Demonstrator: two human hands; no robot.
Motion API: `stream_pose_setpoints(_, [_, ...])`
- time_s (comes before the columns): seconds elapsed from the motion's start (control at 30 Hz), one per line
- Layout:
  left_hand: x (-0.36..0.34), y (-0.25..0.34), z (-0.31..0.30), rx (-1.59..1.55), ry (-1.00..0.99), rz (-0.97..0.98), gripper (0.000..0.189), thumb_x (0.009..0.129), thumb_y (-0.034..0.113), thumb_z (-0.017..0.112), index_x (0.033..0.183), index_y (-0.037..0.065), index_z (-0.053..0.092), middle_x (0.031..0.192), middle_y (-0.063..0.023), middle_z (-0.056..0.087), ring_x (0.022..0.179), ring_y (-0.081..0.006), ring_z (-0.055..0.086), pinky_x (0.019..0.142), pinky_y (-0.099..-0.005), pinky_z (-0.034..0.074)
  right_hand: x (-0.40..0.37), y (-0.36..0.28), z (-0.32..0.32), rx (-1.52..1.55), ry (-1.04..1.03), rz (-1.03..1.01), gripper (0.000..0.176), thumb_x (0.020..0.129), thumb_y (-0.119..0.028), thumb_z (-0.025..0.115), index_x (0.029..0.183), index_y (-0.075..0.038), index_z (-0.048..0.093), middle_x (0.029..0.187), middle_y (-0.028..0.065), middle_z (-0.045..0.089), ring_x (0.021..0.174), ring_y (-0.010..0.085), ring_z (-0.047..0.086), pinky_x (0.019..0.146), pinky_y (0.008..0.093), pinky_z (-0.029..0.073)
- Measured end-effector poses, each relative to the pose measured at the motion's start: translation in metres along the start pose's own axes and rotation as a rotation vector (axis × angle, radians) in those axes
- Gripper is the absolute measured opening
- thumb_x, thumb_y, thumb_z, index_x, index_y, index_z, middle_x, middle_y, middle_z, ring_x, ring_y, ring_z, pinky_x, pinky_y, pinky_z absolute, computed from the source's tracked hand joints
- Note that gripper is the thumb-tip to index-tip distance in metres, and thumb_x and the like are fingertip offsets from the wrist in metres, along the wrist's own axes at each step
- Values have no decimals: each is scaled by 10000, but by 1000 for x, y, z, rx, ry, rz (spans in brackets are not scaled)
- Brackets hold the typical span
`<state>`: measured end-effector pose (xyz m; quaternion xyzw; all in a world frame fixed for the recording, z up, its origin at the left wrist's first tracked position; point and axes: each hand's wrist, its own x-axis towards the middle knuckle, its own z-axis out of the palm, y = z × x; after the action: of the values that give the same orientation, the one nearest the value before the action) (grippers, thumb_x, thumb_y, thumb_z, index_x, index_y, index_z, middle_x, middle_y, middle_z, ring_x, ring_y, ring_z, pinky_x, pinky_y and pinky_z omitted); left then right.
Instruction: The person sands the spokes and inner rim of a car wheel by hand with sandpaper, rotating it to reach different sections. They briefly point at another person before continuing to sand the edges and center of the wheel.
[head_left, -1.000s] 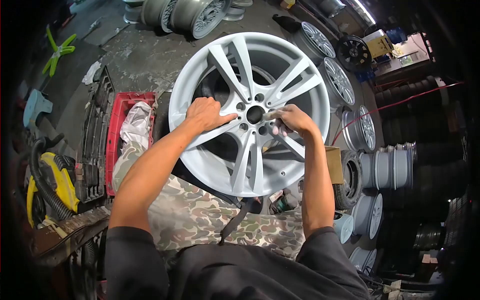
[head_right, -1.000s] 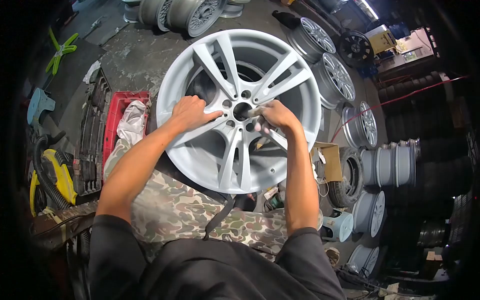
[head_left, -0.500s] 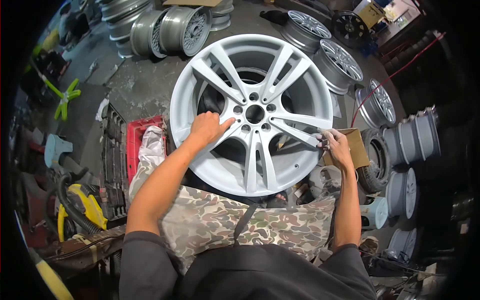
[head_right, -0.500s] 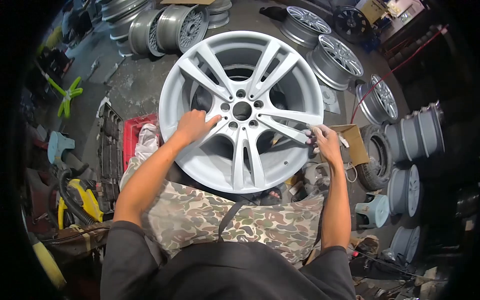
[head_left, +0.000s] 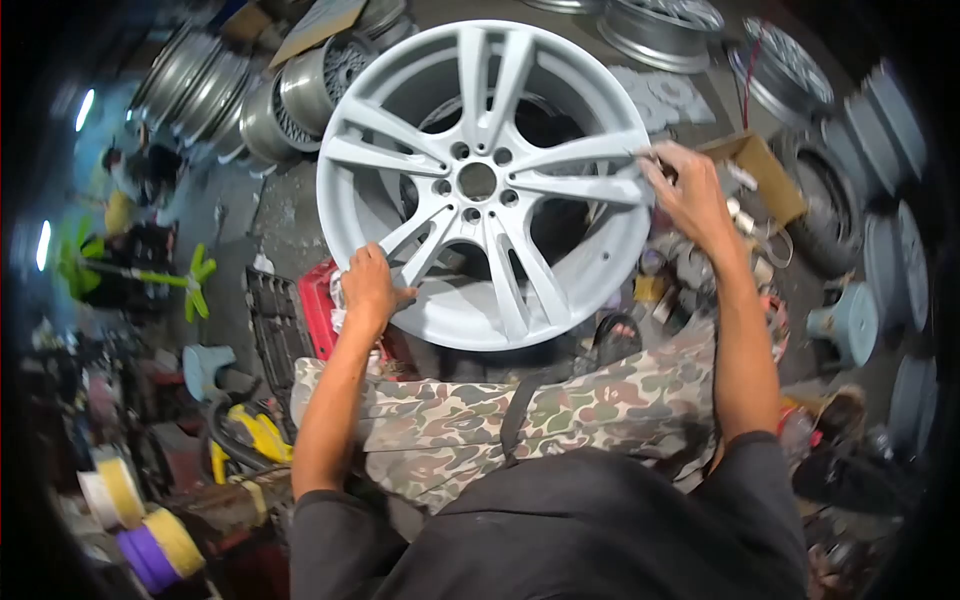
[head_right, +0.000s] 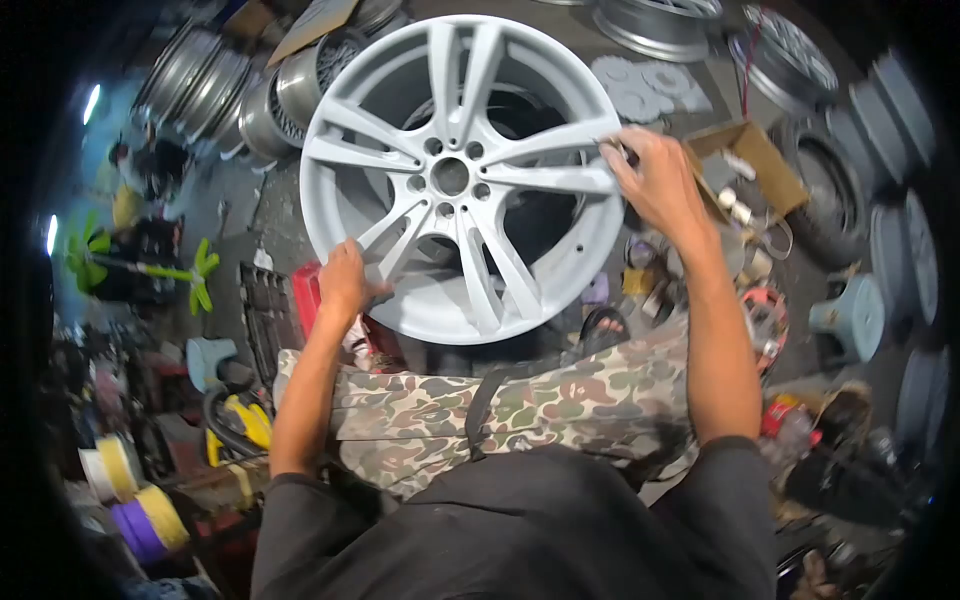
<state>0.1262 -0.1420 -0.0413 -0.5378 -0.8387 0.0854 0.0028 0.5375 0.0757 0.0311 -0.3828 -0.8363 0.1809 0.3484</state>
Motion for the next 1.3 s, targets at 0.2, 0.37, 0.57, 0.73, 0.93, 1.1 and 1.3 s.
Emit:
stream_pose_setpoints(0.2, [17,12,4,125,67,139,762,631,448,968,1092,-17,580,1070,-182,647,1030,-365,673,834,-439,586,-13,-12,-14,81,105,-15,223,953,-157,678,1079,18,737,952,210,719,843,418,674,782,463,525])
stream_pose_setpoints(0.37, [44,53,-10,-104,245,279,455,838,358,838,1014,-19,655,1014,-218,679,978,-392,681,803,-467,564,-16,-9,-6,74,109,-31,217,952,-131,705,1077,44,730,933,169,686,852,338,671,803,417,521])
stream_pose_setpoints(0.57, [14,130,-29,-405,230,768,371,924,123,671,1284,35,675,1370,-180,644,1247,-375,617,1048,-437,502,-19,-17,-12,93,-28,66,209,940,-133,707,1080,14,754,1039,192,678,962,409,675,860,476,530])
stream_pose_setpoints(0.73, [-19,152,4,51,181,996,537,895,77,608,1420,-24,556,1522,-198,520,1441,-391,456,1195,-487,378,-22,-8,2,133,-9,-9,190,948,-121,680,1066,2,762,922,173,705,854,347,677,798,418,528])
stream_pose_setpoints(0.93, [-29,179,-54,-547,-292,907,323,976,117,636,1263,-17,700,1130,-136,765,950,-296,748,858,-430,599,-18,-18,-1,282,-98,75,193,925,-128,672,1016,18,759,876,193,736,780,348,704,762,417,543])
stream_pose_setpoints(1.1, [1,198,-80,-1605,-441,365,519,1122,370,510,1377,-76,587,1275,-171,693,943,-199,732,840,-335,624,-17,-28,0,638,-224,279,218,1004,-168,660,1083,13,753,882,93,746,707,90,656,658,282,514])
stream_pose_setpoints(1.3, [0,225,-90,-1965,-407,425,484,1125,388,501,1284,-39,665,1041,-129,734,840,-178,733,781,-318,641,-22,-43,8,1028,-237,342,214,985,-126,711,1119,2,605,833,30,677,723,78,643,662,281,513])
